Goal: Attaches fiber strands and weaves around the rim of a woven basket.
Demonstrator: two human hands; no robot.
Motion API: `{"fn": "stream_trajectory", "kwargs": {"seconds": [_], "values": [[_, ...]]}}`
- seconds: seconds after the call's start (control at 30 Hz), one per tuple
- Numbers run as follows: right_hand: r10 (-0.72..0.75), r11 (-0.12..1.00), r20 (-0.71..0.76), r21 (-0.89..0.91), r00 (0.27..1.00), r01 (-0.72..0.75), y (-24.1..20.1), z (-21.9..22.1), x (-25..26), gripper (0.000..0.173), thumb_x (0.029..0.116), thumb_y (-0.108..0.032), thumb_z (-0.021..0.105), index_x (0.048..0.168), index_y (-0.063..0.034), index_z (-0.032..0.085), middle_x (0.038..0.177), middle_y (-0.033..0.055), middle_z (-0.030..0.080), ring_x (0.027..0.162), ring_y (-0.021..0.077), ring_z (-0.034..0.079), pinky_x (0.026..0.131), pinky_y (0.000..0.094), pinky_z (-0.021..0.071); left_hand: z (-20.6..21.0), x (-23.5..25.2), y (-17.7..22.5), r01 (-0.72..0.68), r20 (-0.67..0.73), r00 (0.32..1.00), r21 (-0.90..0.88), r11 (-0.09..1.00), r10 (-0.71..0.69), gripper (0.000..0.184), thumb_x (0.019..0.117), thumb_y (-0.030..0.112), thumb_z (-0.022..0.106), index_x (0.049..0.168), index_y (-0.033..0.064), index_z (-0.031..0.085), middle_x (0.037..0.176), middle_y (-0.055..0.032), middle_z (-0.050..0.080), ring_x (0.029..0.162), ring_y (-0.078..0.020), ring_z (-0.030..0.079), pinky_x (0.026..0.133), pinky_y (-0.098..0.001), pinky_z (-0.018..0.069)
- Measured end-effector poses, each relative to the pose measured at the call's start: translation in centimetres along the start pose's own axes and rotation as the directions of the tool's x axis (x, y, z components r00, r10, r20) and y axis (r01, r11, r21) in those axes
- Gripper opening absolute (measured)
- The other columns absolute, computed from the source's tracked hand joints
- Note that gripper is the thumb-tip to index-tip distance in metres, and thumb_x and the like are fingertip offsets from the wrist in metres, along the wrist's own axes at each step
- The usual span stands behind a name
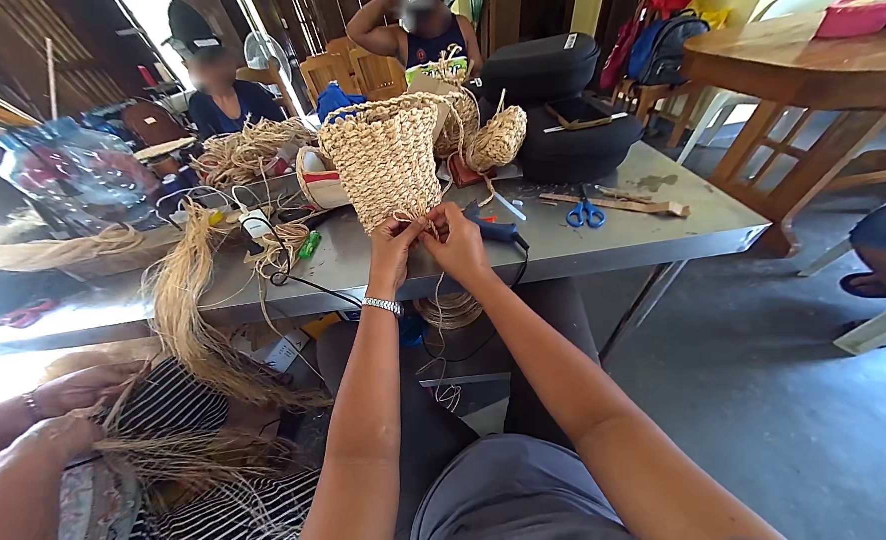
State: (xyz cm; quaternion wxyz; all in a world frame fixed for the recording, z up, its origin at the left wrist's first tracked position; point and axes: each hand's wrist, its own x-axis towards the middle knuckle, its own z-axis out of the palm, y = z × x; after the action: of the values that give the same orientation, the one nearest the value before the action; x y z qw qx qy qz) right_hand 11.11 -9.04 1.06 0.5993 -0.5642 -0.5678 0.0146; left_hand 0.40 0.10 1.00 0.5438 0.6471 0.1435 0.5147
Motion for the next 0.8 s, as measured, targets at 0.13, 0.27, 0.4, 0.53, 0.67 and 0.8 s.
{"fn": "stream_trajectory", "kwargs": {"seconds": [0.13, 0.27, 0.4, 0.53, 0.67, 0.8], "values": [[0.005, 1.000, -0.010, -0.017, 1.000, -0.005, 0.14, 0.20, 0.00, 0.032, 0.0923, -0.008, 0.072, 0.120, 0.0035, 0.060, 0.096, 0.0164, 0.070, 0.081, 0.0238, 0.070, 0.076, 0.0393, 0.0597, -0.06, 0.04, -0.09, 0.003, 0.002, 1.000, 0.013, 1.000, -0.003, 0.007, 0.0932, 0.006, 0.072, 0.091, 0.0052, 0.065, 0.079, 0.0004, 0.068, 0.067, -0.0072, 0.062, 0.066, -0.0242, 0.0545], [-0.004, 1.000, -0.027, -0.029, 1.000, 0.003, 0.08, 0.28, -0.05, 0.031, 0.0926, -0.008, 0.071, 0.120, 0.0031, 0.061, 0.095, 0.0162, 0.070, 0.080, 0.0237, 0.070, 0.075, 0.0390, 0.0596, -0.05, 0.03, -0.07, 0.003, -0.002, 1.000, 0.011, 1.000, -0.003, 0.006, 0.0927, 0.005, 0.072, 0.091, 0.0050, 0.067, 0.080, 0.0001, 0.068, 0.068, -0.0071, 0.062, 0.067, -0.0242, 0.0549], [0.005, 1.000, -0.033, -0.028, 0.999, -0.006, 0.02, 0.21, -0.07, 0.032, 0.0926, -0.008, 0.071, 0.121, 0.0034, 0.061, 0.097, 0.0171, 0.070, 0.082, 0.0243, 0.070, 0.077, 0.0396, 0.0597, 0.09, -0.07, 0.18, 0.011, -0.002, 1.000, -0.015, 1.000, -0.011, 0.006, 0.0955, 0.007, 0.069, 0.090, 0.0061, 0.067, 0.079, 0.0002, 0.069, 0.069, -0.0078, 0.064, 0.069, -0.0251, 0.0558], [-0.004, 1.000, -0.042, -0.023, 0.999, 0.003, 0.10, 0.27, -0.14, 0.033, 0.0928, -0.009, 0.072, 0.121, 0.0045, 0.061, 0.098, 0.0175, 0.070, 0.082, 0.0240, 0.070, 0.077, 0.0389, 0.0596, 0.17, -0.20, 0.26, 0.015, -0.012, 1.000, -0.067, 0.998, -0.016, 0.016, 0.0974, 0.005, 0.057, 0.085, 0.0085, 0.065, 0.075, 0.0008, 0.068, 0.067, -0.0084, 0.064, 0.069, -0.0257, 0.0565], [-0.017, 0.999, -0.053, -0.038, 0.998, 0.015, 0.06, 0.23, -0.15, 0.032, 0.0920, -0.008, 0.071, 0.120, 0.0046, 0.062, 0.096, 0.0172, 0.070, 0.082, 0.0245, 0.070, 0.077, 0.0394, 0.0593, 0.15, -0.20, 0.20, 0.012, -0.007, 1.000, -0.068, 0.998, -0.012, 0.014, 0.0990, 0.003, 0.056, 0.089, 0.0065, 0.065, 0.077, 0.0005, 0.068, 0.069, -0.0084, 0.065, 0.070, -0.0264, 0.0574], [-0.018, 1.000, -0.051, -0.024, 0.999, 0.017, 0.00, 0.14, -0.16, 0.033, 0.0913, -0.008, 0.072, 0.120, 0.0046, 0.061, 0.096, 0.0173, 0.070, 0.081, 0.0243, 0.070, 0.076, 0.0387, 0.0598, 0.08, -0.10, 0.13, 0.016, 0.009, 1.000, -0.032, 0.999, -0.015, 0.010, 0.1006, 0.005, 0.059, 0.094, 0.0046, 0.066, 0.079, 0.0003, 0.068, 0.070, -0.0083, 0.065, 0.072, -0.0263, 0.0571]]}}
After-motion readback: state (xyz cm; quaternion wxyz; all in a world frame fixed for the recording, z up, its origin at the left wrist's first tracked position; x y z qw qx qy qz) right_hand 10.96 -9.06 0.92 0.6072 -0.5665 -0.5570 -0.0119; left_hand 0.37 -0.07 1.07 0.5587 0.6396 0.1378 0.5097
